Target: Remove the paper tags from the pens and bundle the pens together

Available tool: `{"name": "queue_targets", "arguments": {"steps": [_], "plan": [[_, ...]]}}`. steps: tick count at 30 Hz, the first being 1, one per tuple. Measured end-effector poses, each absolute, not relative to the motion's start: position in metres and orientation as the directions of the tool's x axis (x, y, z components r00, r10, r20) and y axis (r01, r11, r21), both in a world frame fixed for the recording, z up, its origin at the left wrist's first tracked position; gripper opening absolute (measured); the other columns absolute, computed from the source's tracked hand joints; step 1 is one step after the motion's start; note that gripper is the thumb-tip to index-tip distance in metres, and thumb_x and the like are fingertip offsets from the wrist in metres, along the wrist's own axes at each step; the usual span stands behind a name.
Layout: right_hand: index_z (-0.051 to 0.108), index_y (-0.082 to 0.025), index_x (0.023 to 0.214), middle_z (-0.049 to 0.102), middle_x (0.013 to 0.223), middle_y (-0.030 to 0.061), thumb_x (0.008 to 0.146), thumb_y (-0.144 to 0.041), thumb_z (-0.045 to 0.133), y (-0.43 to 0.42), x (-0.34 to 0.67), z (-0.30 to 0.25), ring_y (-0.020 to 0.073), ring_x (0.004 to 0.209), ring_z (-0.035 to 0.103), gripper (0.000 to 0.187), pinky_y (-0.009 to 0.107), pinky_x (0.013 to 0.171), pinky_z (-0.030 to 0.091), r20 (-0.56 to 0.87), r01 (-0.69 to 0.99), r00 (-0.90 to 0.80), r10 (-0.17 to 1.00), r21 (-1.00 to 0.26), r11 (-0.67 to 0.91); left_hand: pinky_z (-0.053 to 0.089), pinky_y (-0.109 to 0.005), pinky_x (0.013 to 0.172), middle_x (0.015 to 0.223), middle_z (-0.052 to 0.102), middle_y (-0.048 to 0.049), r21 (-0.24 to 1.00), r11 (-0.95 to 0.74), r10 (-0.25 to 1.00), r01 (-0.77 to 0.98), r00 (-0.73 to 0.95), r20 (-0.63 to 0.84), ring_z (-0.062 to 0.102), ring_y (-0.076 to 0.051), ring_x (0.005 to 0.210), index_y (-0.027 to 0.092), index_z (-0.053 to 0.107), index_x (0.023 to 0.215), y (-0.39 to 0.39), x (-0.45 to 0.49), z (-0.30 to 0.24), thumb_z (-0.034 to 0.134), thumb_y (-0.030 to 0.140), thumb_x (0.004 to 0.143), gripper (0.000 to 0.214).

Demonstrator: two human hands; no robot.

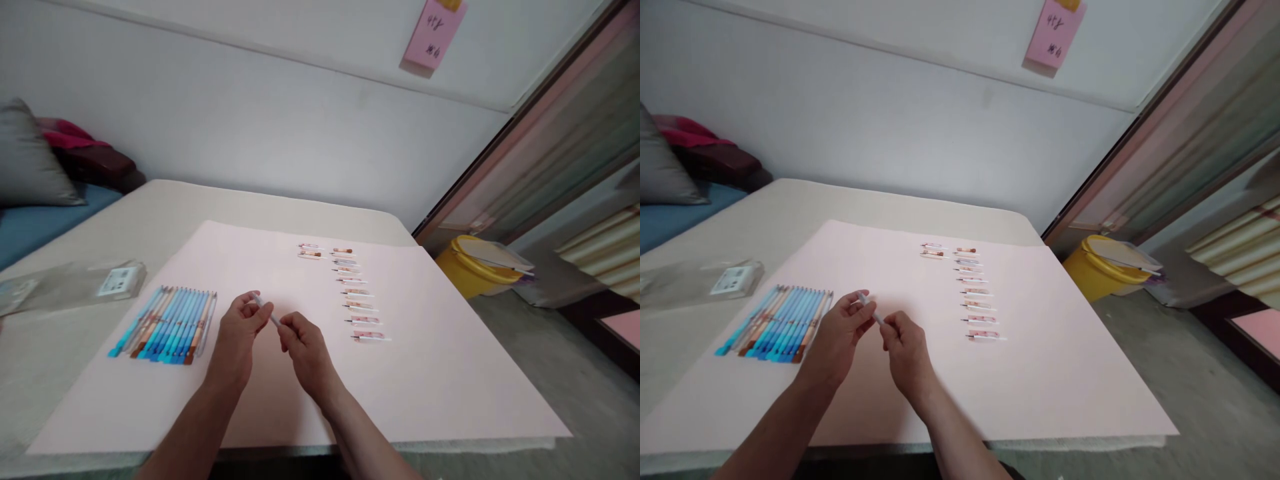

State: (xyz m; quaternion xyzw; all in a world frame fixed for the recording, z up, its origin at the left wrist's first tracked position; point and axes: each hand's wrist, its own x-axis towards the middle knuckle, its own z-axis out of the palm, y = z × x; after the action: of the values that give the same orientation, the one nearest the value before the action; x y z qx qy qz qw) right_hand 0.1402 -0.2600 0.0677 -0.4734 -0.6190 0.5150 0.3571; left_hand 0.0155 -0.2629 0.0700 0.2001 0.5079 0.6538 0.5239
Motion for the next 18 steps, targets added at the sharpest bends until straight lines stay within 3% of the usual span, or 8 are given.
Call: {"name": "queue_targets", "arguments": {"steps": [8, 14, 18], "plan": [[0.052, -0.019, 0.071, 0.046, 0.057, -0.0055, 0.082, -0.023, 0.047, -0.2590, 0.1401, 0.0669, 0.0087, 0.053, 0.037, 0.013, 0.021, 0.051, 0.030, -0.062, 0.209, -0.286, 0.956, -0.978, -0.001, 0.044, -0.037, 0.084, 0.083, 0.066, -0.0060, 0.842, 0.046, 0.933, -0.537, -0.278, -0.228, 0.061, -0.017, 0.083, 0.016, 0.052, 0.107, -0.2647, 0.0131, 0.0720, 0.069, 0.020, 0.066, 0.044], [0.052, -0.019, 0.072, 0.047, 0.058, -0.0057, 0.083, -0.026, 0.047, -0.2596, 0.1400, 0.0667, 0.0086, 0.053, 0.038, 0.014, 0.021, 0.051, 0.030, -0.064, 0.214, -0.298, 0.952, -0.977, 0.002, 0.044, -0.031, 0.079, 0.073, 0.060, 0.0022, 0.891, 0.091, 0.894, -0.444, -0.358, -0.270, 0.057, -0.011, 0.071, 0.017, 0.056, 0.102, -0.2628, 0.0152, 0.0686, 0.074, 0.024, 0.062, 0.044], [0.052, -0.019, 0.071, 0.046, 0.057, -0.0056, 0.083, -0.025, 0.047, -0.2600, 0.1400, 0.0677, 0.0086, 0.053, 0.038, 0.014, 0.021, 0.051, 0.030, -0.060, 0.219, -0.292, 0.955, -0.976, 0.005, 0.044, -0.034, 0.081, 0.074, 0.064, -0.0011, 0.887, 0.078, 0.915, -0.455, -0.320, -0.244, 0.060, -0.014, 0.075, 0.017, 0.055, 0.106, -0.2638, 0.0124, 0.0689, 0.073, 0.022, 0.062, 0.047]]}}
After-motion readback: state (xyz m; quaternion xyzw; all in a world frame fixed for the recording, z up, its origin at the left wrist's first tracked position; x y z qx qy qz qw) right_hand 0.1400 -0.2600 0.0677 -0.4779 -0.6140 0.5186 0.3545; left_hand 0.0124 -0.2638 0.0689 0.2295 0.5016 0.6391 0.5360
